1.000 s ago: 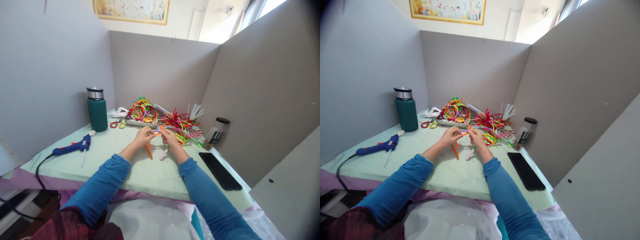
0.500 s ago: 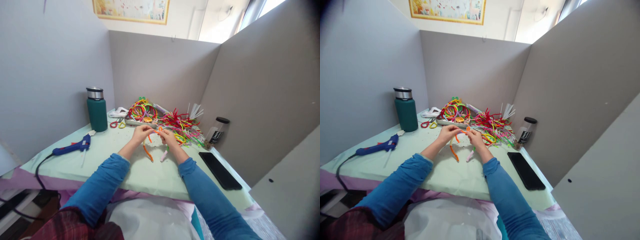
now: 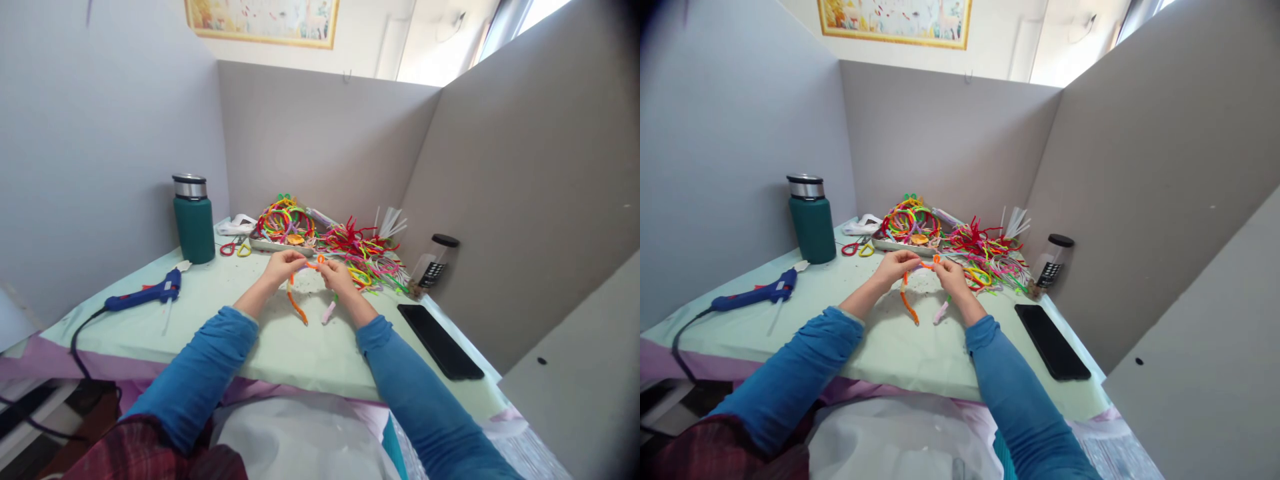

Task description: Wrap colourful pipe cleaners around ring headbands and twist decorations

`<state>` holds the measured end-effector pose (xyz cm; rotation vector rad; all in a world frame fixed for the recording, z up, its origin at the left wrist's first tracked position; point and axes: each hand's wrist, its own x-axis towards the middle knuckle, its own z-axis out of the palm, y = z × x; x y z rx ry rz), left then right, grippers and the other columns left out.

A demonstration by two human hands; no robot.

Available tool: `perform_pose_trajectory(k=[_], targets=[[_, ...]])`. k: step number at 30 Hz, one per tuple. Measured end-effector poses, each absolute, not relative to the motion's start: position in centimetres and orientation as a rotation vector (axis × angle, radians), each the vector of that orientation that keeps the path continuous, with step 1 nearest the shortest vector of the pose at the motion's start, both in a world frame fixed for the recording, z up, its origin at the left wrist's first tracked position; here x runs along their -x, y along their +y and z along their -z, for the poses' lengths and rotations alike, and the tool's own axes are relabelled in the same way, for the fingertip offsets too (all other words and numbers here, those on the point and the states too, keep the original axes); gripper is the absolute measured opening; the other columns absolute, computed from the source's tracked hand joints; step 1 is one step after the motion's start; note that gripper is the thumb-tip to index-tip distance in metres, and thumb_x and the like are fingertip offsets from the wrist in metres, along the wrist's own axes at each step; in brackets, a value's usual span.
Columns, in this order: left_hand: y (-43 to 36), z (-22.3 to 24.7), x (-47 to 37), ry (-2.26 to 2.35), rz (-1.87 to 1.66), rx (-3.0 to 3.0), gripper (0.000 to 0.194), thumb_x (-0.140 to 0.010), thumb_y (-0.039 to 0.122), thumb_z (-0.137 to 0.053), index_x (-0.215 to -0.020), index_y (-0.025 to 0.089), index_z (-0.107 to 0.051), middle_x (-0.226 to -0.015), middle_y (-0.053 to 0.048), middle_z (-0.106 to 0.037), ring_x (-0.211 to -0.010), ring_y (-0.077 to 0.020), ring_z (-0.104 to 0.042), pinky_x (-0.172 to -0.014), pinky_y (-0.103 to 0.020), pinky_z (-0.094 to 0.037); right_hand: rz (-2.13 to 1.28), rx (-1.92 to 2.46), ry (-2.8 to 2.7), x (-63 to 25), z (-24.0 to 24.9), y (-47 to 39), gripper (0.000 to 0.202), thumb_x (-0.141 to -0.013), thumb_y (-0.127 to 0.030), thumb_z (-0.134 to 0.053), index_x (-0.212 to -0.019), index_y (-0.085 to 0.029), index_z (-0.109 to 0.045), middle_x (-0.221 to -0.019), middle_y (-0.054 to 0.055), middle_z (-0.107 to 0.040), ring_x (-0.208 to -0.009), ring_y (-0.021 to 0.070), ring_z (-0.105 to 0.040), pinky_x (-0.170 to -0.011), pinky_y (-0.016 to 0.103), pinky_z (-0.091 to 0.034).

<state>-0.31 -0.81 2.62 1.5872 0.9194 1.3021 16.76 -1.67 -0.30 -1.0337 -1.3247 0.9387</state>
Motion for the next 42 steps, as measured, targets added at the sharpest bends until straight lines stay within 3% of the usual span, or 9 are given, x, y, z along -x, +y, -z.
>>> perform_pose_trajectory(k=[7,14,19,27,34,42], targets=[[-1.2,-3.0,0.6,0.887,-1.191,-1.473,0.037,-0.057,0.044,-0.077,-0.078,0.015,-0.066,-0.050,0.005,-0.050,-0.044,-0.0063,-0.041,-0.045,-0.020,-0.028,-0.870,1.053,-1.348,-16.8,0.4,-1.5,0.030,-0.068,-0.043,-0.065,-0.057,-0.020,-0.049,-0.047,-0.007,-0.037,-0.042,0.0073,-0.028,-0.041,0.022,-0.020],[-1.0,-3.0,0.6,1.046,-1.177,-1.593,0.036,-0.061,0.040,-0.076,-0.082,0.012,-0.067,-0.054,0.004,-0.054,-0.040,-0.0039,-0.036,-0.039,-0.019,-0.024,-0.818,1.127,-1.267,-17.1,-0.1,-1.7,0.028,-0.068,-0.042,-0.062,-0.059,-0.020,-0.047,-0.046,-0.008,-0.035,-0.043,0.0069,-0.027,-0.043,0.023,-0.021],[-0.6,-2.5,0.8,1.102,-1.145,-1.656,0.028,-0.064,0.034,-0.076,-0.078,0.012,-0.065,-0.050,0.003,-0.055,-0.039,-0.0060,-0.043,-0.039,-0.020,-0.034,-0.792,1.154,-1.236,-17.2,-0.3,-1.7,0.028,-0.067,-0.041,-0.060,-0.057,-0.020,-0.044,-0.045,-0.008,-0.035,-0.043,0.0073,-0.029,-0.044,0.023,-0.022],[-1.6,-3.1,0.3,0.923,-1.161,-1.557,0.030,-0.064,0.029,-0.078,-0.073,0.013,-0.055,-0.055,-0.001,-0.063,-0.055,-0.0140,-0.063,-0.057,-0.026,-0.051,-0.787,1.138,-1.275,-17.0,0.0,-1.7,0.025,-0.068,-0.039,-0.060,-0.059,-0.020,-0.046,-0.046,-0.008,-0.035,-0.043,0.0072,-0.029,-0.045,0.023,-0.023],[-0.2,-2.3,0.8,1.080,-1.305,-1.756,0.027,-0.060,0.034,-0.076,-0.070,0.014,-0.060,-0.053,0.002,-0.058,-0.047,-0.0092,-0.051,-0.046,-0.020,-0.036,-0.761,1.134,-1.331,-17.0,0.5,-1.1,0.029,-0.069,-0.041,-0.061,-0.057,-0.020,-0.045,-0.046,-0.007,-0.036,-0.044,0.0076,-0.030,-0.044,0.023,-0.024],[0.0,-2.4,0.8,1.208,-1.366,-1.894,0.021,-0.063,0.033,-0.069,-0.073,0.015,-0.063,-0.057,0.004,-0.056,-0.052,-0.0091,-0.045,-0.052,-0.021,-0.034,-0.785,1.101,-1.360,-16.9,0.5,-1.1,0.029,-0.070,-0.041,-0.061,-0.058,-0.020,-0.046,-0.047,-0.007,-0.036,-0.042,0.0071,-0.030,-0.043,0.023,-0.023]])
